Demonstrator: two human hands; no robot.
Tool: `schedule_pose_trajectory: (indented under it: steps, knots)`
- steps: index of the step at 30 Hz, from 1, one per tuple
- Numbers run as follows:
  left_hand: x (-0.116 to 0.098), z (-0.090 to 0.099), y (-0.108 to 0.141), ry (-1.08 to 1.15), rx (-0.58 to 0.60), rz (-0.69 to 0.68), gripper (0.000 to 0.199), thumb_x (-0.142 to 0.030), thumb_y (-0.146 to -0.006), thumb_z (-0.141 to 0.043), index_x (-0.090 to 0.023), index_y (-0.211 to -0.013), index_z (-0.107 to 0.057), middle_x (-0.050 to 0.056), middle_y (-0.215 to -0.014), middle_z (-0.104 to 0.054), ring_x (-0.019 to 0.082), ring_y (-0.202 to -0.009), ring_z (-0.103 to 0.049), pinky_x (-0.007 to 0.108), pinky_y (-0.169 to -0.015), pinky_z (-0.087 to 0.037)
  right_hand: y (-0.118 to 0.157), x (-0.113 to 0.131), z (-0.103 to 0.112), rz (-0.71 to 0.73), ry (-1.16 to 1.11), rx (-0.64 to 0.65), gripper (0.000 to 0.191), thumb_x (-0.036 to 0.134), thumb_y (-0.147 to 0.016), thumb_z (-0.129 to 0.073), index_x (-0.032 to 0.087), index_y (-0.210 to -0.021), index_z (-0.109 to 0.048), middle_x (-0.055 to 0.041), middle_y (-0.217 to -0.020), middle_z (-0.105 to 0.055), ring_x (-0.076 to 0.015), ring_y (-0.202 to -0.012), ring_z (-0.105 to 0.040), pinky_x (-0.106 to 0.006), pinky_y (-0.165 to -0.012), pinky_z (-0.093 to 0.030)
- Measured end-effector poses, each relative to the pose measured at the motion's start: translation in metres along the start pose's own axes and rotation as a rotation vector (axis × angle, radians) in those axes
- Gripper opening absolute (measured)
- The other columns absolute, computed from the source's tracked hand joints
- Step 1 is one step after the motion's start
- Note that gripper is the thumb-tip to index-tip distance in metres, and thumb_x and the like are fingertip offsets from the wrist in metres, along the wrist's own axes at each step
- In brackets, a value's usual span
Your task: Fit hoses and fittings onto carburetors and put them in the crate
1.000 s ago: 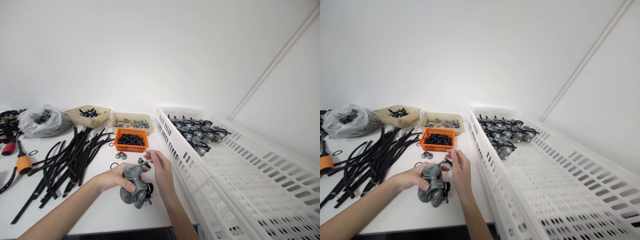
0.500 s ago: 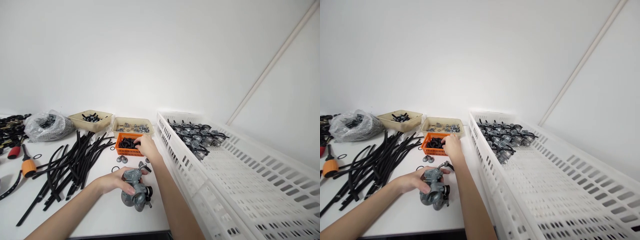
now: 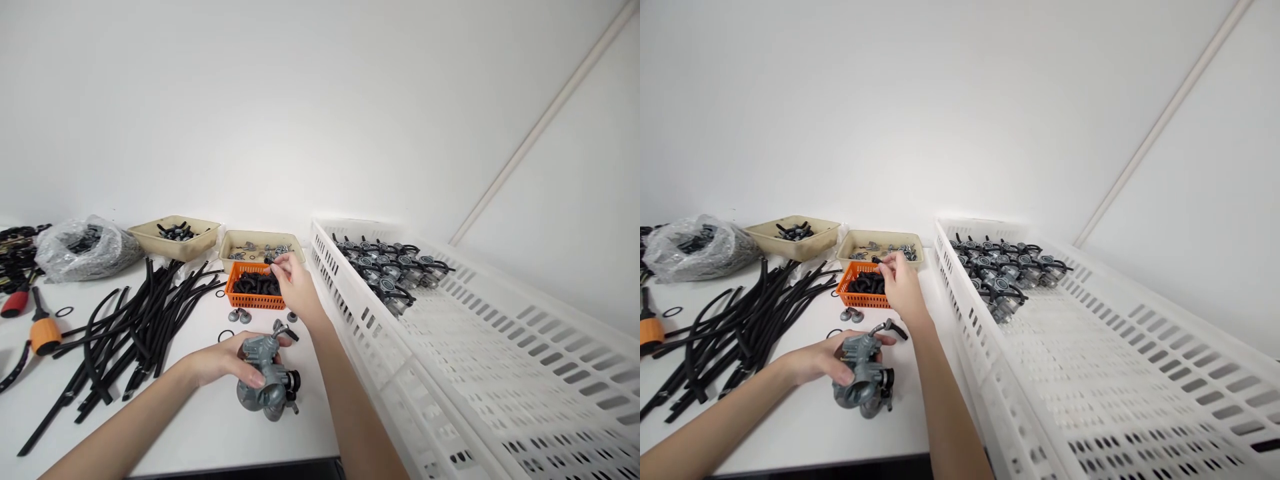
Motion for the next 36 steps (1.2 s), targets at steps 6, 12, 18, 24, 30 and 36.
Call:
schedule_pose_trajectory:
  steps: [6, 12, 18, 24, 30, 36]
  knots:
    - [-0.004, -0.002, 0.000, -0.024, -0.004, 0.007, 0.076, -0.026, -0.050, -0.087, -0.021, -0.122, -0.062, 0.001, -0.096, -0.068, 0.021, -0.090, -0.059, 0.030, -0.081, -0.043, 0.045, 0.009, 0.015, -0.106, -0.491, -0.143, 0.019, 0.039, -0.084, -0.058, 0.022, -0.091, -0.063, -0.0003, -0.077, -0.063, -0.0150, -0.073, -0.060, -0.029, -0.069, -0.048]
    - [-0.004, -0.001, -0.001, -0.023, 0.002, -0.001, 0.076, -0.027, -0.051, -0.087, -0.020, -0.123, -0.062, 0.002, -0.096, -0.068, 0.021, -0.090, -0.060, 0.030, -0.081, -0.042, 0.079, 0.000, 0.017, -0.309, -0.921, -0.259, 0.023, 0.044, -0.072, -0.075, 0.023, -0.080, -0.072, 0.0012, -0.073, -0.062, -0.0108, -0.065, -0.051, -0.025, -0.065, -0.042]
    - [-0.004, -0.002, -0.002, -0.036, -0.011, -0.001, 0.071, -0.028, -0.053, -0.086, -0.019, -0.119, -0.062, 0.002, -0.096, -0.068, 0.021, -0.089, -0.059, 0.030, -0.081, -0.041, 0.087, -0.004, 0.010, -0.302, -0.735, -0.185, 0.030, 0.049, -0.077, -0.070, 0.020, -0.081, -0.070, 0.0017, -0.063, -0.057, -0.0122, -0.062, -0.049, -0.025, -0.060, -0.040]
    - [-0.004, -0.003, 0.000, -0.037, -0.026, 0.021, 0.069, -0.031, -0.051, -0.087, -0.019, -0.115, -0.064, 0.002, -0.096, -0.067, 0.021, -0.089, -0.059, 0.030, -0.081, -0.042, 0.090, -0.003, 0.009, -0.210, -0.643, -0.242, 0.023, 0.044, -0.081, -0.065, 0.021, -0.079, -0.067, 0.0009, -0.066, -0.059, -0.0131, -0.061, -0.051, -0.026, -0.059, -0.045]
    - [-0.007, -0.004, -0.001, -0.061, -0.015, 0.008, 0.068, -0.033, -0.052, -0.087, -0.018, -0.115, -0.065, 0.001, -0.093, -0.068, 0.020, -0.088, -0.058, 0.029, -0.079, -0.042, 0.098, 0.010, 0.007, 0.016, -0.377, -0.353, 0.009, 0.031, -0.082, -0.064, 0.022, -0.081, -0.067, -0.0023, -0.074, -0.064, -0.0173, -0.069, -0.057, -0.029, -0.059, -0.053]
    - [-0.009, -0.004, 0.000, -0.070, -0.024, 0.007, 0.067, -0.031, -0.054, -0.086, -0.019, -0.116, -0.064, 0.002, -0.094, -0.068, 0.020, -0.089, -0.059, 0.029, -0.080, -0.043, 0.098, 0.008, 0.007, 0.015, -0.313, -0.337, 0.006, 0.027, -0.082, -0.064, 0.022, -0.081, -0.067, -0.0026, -0.075, -0.066, -0.0171, -0.069, -0.060, -0.028, -0.060, -0.055]
Point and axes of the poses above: each hand's wrist, its own y-axis away from the middle knuckle, its own z-axis out of the back of the hand, x = y × z, the point moved 1 cm from there along -y, towards the middle knuckle
